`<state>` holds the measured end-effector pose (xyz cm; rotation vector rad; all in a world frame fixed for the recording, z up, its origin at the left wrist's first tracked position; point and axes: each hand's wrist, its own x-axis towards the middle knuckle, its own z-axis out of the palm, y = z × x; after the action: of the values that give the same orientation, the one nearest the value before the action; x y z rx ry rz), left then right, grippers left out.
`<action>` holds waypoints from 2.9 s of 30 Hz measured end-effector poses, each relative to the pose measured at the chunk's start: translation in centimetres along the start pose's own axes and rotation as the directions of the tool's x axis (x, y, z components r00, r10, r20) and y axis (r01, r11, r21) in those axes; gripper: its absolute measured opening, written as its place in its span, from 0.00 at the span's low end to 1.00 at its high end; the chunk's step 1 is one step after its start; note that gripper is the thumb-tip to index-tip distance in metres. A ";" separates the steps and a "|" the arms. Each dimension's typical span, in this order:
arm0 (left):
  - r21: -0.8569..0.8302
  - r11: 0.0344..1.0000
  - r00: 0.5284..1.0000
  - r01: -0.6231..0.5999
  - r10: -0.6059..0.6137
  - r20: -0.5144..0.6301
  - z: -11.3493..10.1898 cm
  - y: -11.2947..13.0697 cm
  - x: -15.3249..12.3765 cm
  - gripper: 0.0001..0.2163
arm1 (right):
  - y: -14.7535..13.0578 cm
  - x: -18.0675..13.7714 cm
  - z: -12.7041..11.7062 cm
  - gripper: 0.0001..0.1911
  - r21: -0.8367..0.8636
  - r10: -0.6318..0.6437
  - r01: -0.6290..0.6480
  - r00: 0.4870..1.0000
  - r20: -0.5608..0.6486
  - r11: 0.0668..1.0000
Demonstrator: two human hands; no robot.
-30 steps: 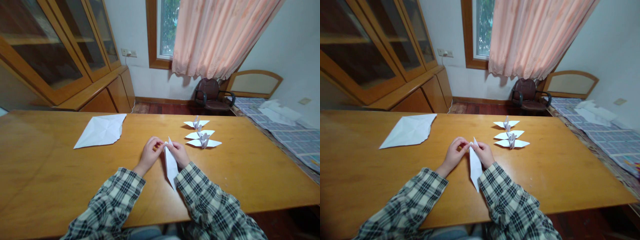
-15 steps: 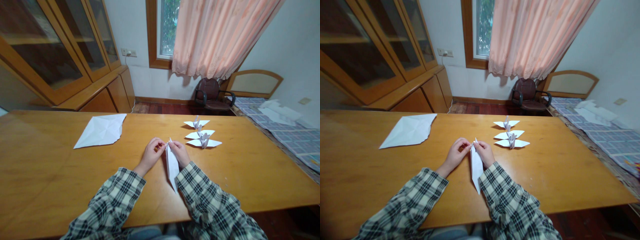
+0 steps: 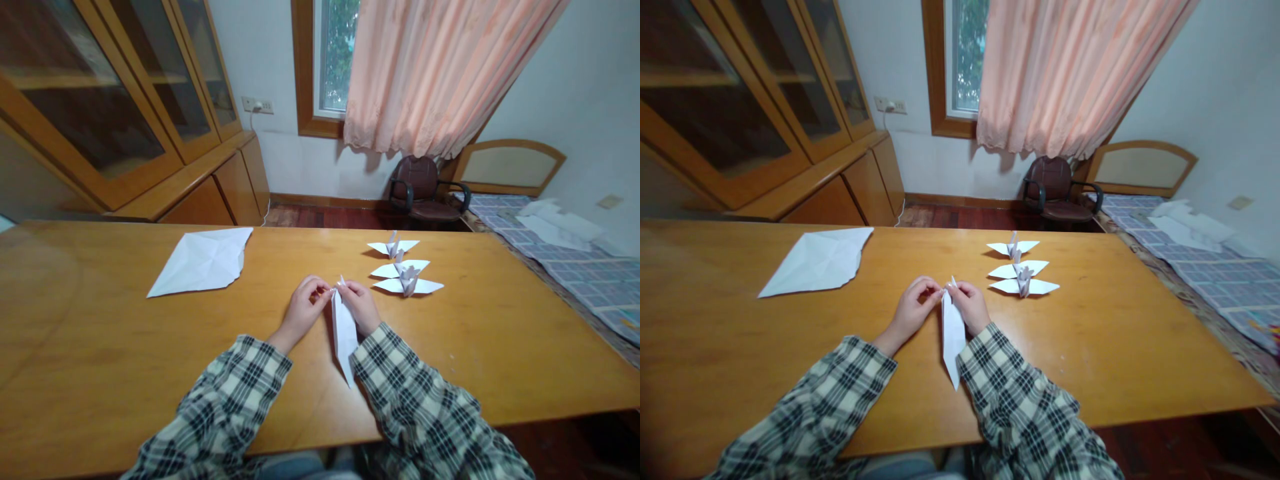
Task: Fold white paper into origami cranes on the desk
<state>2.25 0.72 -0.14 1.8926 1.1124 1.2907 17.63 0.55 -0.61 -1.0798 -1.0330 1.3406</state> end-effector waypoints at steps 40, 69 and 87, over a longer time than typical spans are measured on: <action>0.019 0.998 0.993 0.052 -0.053 0.101 0.3 -0.6 -0.1 0.13 | 0.0 -0.2 0.2 0.18 -0.045 -0.035 0.035 0.999 -0.006 0.998; 0.023 0.990 0.972 0.139 -0.132 -0.196 -0.4 -0.4 0.2 0.14 | -0.4 -0.8 0.6 0.19 -0.108 -0.002 0.018 0.989 0.147 0.994; -0.041 0.986 0.984 0.161 -0.164 -0.070 0.2 -0.1 0.1 0.13 | -0.2 -0.5 0.2 0.20 -0.205 -0.123 0.124 0.992 0.018 0.971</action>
<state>2.46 0.80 -0.23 1.7033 1.2458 1.2874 17.46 0.01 -0.34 -1.1447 -1.2440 1.1555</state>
